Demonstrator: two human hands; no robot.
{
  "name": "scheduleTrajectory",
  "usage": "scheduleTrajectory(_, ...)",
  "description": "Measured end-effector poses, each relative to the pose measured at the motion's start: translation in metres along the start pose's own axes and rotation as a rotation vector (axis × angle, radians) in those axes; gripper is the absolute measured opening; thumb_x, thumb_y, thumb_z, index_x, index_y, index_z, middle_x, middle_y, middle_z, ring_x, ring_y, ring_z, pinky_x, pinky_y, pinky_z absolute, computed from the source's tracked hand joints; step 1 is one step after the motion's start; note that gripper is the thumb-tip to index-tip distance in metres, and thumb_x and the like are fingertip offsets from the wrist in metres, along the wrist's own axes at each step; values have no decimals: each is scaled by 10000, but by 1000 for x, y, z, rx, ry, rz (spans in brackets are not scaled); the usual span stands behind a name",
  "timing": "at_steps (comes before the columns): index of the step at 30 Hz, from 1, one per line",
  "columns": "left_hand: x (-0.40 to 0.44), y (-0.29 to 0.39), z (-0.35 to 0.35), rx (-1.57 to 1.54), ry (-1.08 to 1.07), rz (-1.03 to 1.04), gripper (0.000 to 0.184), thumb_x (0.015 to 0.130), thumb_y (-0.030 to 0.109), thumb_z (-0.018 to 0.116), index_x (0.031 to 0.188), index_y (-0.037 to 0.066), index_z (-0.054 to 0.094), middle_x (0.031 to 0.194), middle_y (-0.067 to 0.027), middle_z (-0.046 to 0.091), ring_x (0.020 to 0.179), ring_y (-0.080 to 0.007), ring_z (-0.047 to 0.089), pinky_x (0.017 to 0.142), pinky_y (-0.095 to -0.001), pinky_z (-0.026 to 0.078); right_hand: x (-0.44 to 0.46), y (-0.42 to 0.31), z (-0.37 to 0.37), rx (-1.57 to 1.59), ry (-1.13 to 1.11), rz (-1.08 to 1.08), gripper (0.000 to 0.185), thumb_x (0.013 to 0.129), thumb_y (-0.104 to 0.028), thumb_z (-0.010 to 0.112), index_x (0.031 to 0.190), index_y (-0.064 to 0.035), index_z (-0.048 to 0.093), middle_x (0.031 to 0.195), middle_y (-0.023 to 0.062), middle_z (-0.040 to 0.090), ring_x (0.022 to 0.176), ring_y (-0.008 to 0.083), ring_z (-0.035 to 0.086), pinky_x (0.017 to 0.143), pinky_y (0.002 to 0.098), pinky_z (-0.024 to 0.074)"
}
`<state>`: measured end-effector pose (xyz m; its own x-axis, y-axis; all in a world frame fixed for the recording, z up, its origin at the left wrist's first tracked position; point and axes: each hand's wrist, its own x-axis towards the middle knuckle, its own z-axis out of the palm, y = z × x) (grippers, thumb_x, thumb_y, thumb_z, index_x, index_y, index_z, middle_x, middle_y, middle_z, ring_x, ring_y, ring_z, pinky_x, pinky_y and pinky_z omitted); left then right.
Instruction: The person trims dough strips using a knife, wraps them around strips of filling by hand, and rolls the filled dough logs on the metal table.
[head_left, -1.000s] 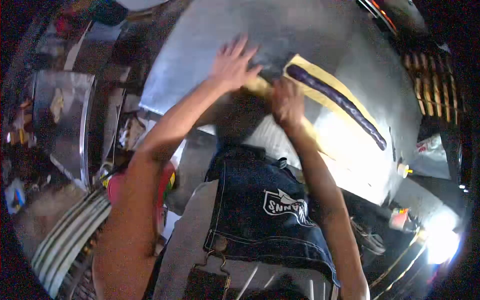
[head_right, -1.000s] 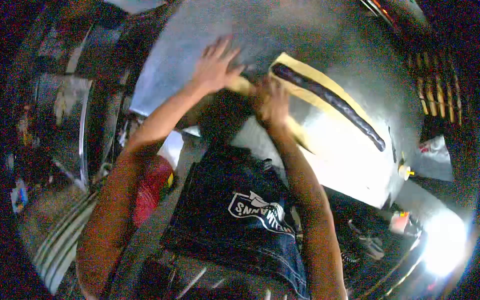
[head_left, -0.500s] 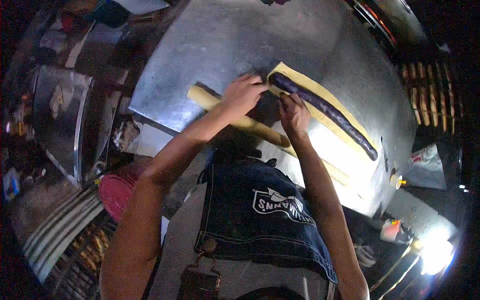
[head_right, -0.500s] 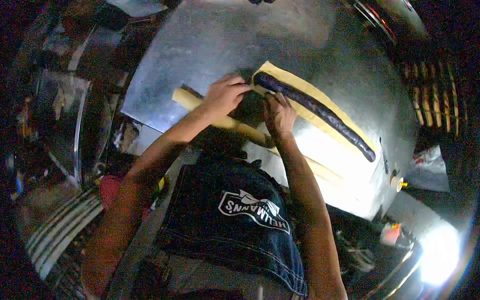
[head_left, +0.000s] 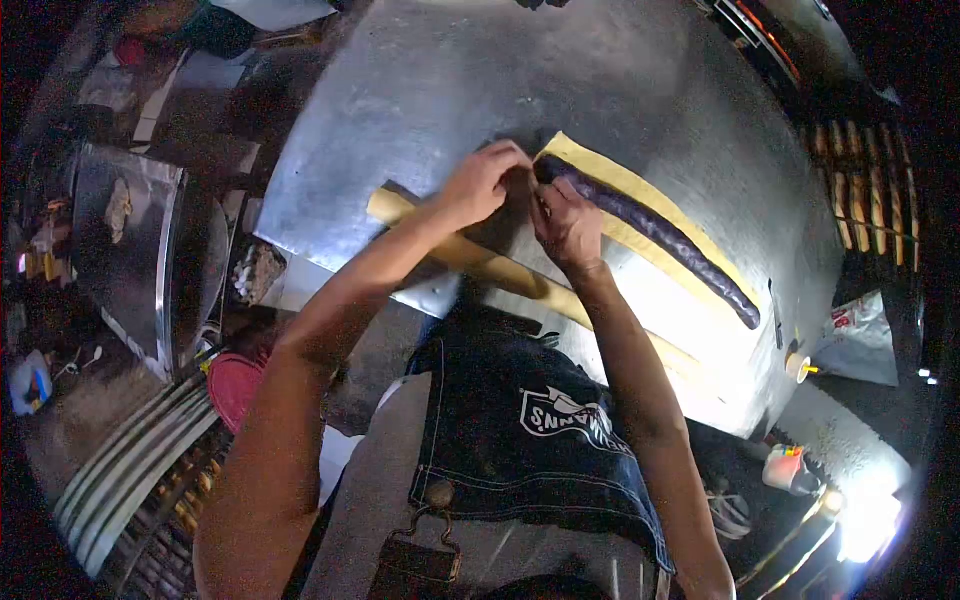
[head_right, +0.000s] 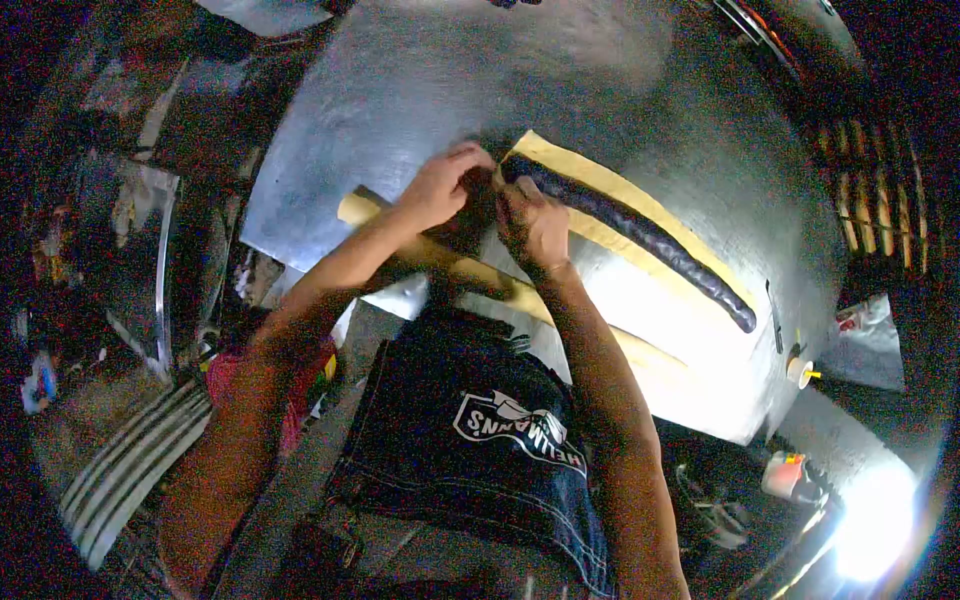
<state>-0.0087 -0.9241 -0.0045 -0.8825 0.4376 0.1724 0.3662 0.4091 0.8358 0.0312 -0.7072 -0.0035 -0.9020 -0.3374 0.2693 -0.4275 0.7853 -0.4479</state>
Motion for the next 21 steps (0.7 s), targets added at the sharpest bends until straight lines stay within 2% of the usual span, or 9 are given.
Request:
scheduleTrajectory(1, 6, -4, -5, -67, -30, -11, 587, 860, -32, 653, 1429, 108, 622, 1431, -185, 638, 1317, -418, 620, 1098, -442, 516, 10, -8, -12, 33, 5, -20, 80, 958, -179, 737, 983, -109, 707, 922, 104, 673, 774, 354, 708, 665, 449, 559)
scheduleTrajectory(4, 11, 1, -4, -3, 2, 177, 604, 928, 13, 675, 1516, 61, 545, 1527, -171, 577, 1341, -391, 592, 1115, -479, 496, 41, -2, -42, 40, 9, 105, 117, 958, -179, 744, 960, -66, 716, 872, 144, 710, 752, 332, 723, 698, 416, 569)
scheduleTrajectory(5, 19, -17, 7, -372, -109, 169, 626, 958, 85, 699, 1553, 44, 507, 1596, -172, 523, 1393, -374, 555, 1127, -484, 476, 51, 8, -41, 74, 8, 190, 162, 957, -217, 752, 952, -57, 730, 866, 150, 722, 768, 327, 732, 715, 418, 573)
scheduleTrajectory(6, 20, -17, 19, -383, -110, 165, 626, 958, 85, 699, 1553, 44, 507, 1596, -172, 523, 1393, -374, 555, 1127, -484, 476, 59, 22, -39, 109, 6, 276, 208, 955, -254, 760, 943, -47, 744, 860, 157, 734, 784, 323, 740, 732, 420, 578)
scheduleTrajectory(8, 26, -12, 41, 175, 45, 219, 599, 954, 118, 707, 1524, 51, 538, 1526, -178, 561, 1331, -379, 575, 1084, -480, 499, 63, 38, -37, 70, 14, 314, 318, 938, -357, 780, 925, -40, 767, 855, 156, 744, 800, 326, 748, 750, 426, 580)
scheduleTrajectory(13, 30, -5, 49, 405, 139, 170, 537, 945, 138, 705, 1462, 71, 574, 1362, -166, 588, 1197, -377, 593, 981, -494, 538, 37, 14, -49, -103, 213, 584, 412, 911, -452, 805, 827, -54, 741, 815, 129, 737, 765, 328, 730, 716, 449, 556)
scheduleTrajectory(17, 29, -12, 46, 432, 116, 179, 492, 952, 168, 710, 1422, 86, 592, 1364, -159, 554, 1171, -378, 591, 931, -500, 563, -39, 10, -47, -188, 204, 372, 280, 849, -316, 861, 950, -103, 711, 919, 94, 692, 855, 324, 706, 716, 456, 543)
scheduleTrajectory(19, 32, -11, 49, 372, 67, 144, 467, 953, 137, 692, 1407, 76, 603, 1407, -161, 527, 1192, -376, 575, 980, -539, 544, -60, 24, -38, -231, 191, 296, 230, 852, -235, 827, 1017, -114, 722, 977, 98, 670, 889, 344, 682, 739, 473, 544)
scheduleTrajectory(21, 32, -1, 42, 455, -58, 37, 615, 963, 162, 707, 1544, 107, 514, 1575, -187, 447, 1396, -400, 495, 1163, -591, 437, -64, 31, -36, -222, 195, 236, 198, 870, -217, 809, 1018, -114, 728, 956, 98, 662, 886, 343, 679, 736, 472, 543)
